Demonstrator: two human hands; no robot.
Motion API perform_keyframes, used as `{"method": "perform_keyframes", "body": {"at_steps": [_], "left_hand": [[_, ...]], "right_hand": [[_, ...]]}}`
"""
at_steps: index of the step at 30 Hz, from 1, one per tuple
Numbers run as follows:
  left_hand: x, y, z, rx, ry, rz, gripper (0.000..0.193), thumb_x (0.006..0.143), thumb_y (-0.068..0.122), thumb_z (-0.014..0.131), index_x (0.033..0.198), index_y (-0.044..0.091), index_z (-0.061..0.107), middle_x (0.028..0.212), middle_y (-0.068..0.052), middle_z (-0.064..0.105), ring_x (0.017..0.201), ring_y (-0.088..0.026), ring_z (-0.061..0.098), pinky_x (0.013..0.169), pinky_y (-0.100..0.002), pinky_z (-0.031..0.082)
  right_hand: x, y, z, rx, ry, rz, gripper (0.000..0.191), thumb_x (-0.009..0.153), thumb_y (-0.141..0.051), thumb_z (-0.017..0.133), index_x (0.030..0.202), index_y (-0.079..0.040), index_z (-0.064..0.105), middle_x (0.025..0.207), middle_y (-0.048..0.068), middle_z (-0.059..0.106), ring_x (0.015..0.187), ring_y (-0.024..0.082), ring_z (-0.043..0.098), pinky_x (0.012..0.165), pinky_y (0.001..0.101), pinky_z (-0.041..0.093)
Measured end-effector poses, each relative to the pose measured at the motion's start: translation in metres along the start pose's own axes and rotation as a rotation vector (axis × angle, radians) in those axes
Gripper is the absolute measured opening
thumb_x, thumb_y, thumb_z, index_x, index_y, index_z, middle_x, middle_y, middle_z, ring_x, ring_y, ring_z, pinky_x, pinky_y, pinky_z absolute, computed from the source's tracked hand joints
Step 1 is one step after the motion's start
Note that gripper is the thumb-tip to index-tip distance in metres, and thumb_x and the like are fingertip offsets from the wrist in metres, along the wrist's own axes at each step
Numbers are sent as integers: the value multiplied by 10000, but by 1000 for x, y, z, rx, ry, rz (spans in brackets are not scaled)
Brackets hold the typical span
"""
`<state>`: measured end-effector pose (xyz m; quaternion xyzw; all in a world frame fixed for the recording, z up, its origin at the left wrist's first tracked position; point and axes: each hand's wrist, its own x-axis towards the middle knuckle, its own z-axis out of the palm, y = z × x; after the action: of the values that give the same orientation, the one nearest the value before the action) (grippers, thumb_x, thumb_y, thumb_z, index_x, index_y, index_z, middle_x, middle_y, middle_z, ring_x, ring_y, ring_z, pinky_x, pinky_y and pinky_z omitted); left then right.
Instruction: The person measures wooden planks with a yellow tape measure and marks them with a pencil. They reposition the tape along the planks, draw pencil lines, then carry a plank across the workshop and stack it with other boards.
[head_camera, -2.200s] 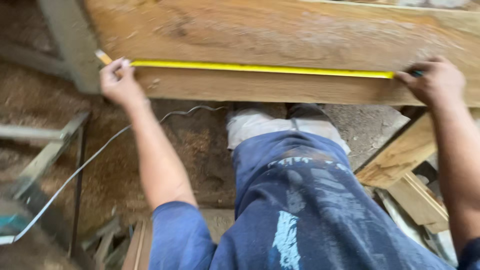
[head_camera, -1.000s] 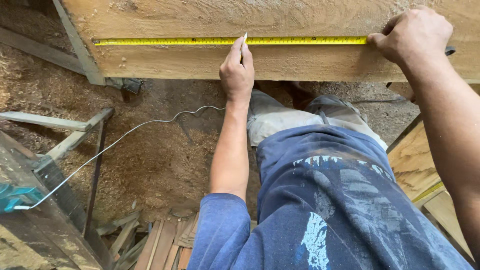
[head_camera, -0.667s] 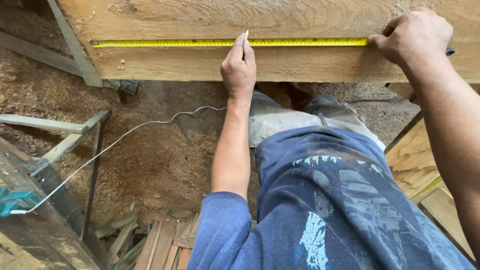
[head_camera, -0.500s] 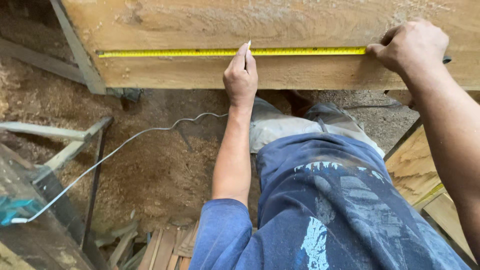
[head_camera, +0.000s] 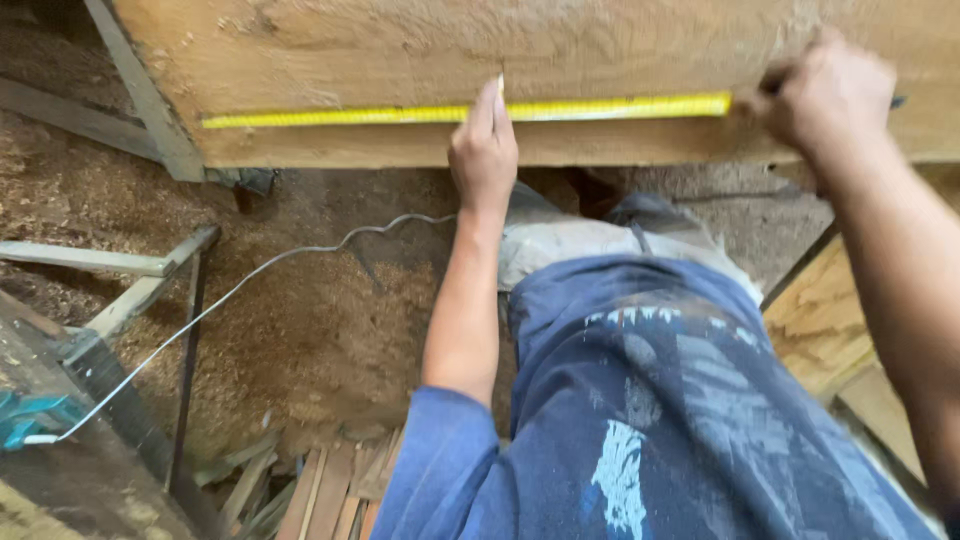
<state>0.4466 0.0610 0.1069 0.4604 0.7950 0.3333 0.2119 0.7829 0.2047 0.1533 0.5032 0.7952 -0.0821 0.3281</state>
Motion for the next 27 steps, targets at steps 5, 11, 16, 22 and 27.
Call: {"method": "perform_keyframes", "body": {"at_steps": [5,11,16,22,27], "left_hand": [[9,-1,-13,-10,10,15,183,1064,157,604,1187,94,723,1010,-159,772,892,-328,776,745,-406,617],[93,-21,28,-69,119,226,215,1107,204,539,1236,99,676,926,-87,781,809,-208,782,690,-323,647],[124,-34,56,-55,-17,113,243,1107,198,513,1188,74,705,746,-53,735,615,-133,741,545,-271,576],[112,-43,58,-32,17,180,250,1109,230,529,1164,80,722,801,-51,758,667,-123,745,572,-244,570],[63,-39,44,-120,-8,188,211,1118,169,559,1253,69,686,1059,-133,774,882,-230,796,737,-294,628]], "right_hand": [[-69,-26,4,200,-162,-24,415,899,-662,686,1062,-311,832,1089,40,698,948,224,711,698,394,579],[-136,-54,31,292,-71,23,260,909,-509,724,987,-281,823,1057,34,684,908,228,714,713,387,589],[-153,-53,44,332,-9,32,229,937,-447,737,915,-229,804,1032,30,682,880,238,714,700,383,581],[-149,-49,48,351,40,4,202,940,-429,738,917,-240,804,1000,34,667,880,248,710,710,383,578],[-141,-44,51,345,27,-28,203,934,-434,732,923,-244,802,1009,27,671,877,244,708,694,376,578]]}}
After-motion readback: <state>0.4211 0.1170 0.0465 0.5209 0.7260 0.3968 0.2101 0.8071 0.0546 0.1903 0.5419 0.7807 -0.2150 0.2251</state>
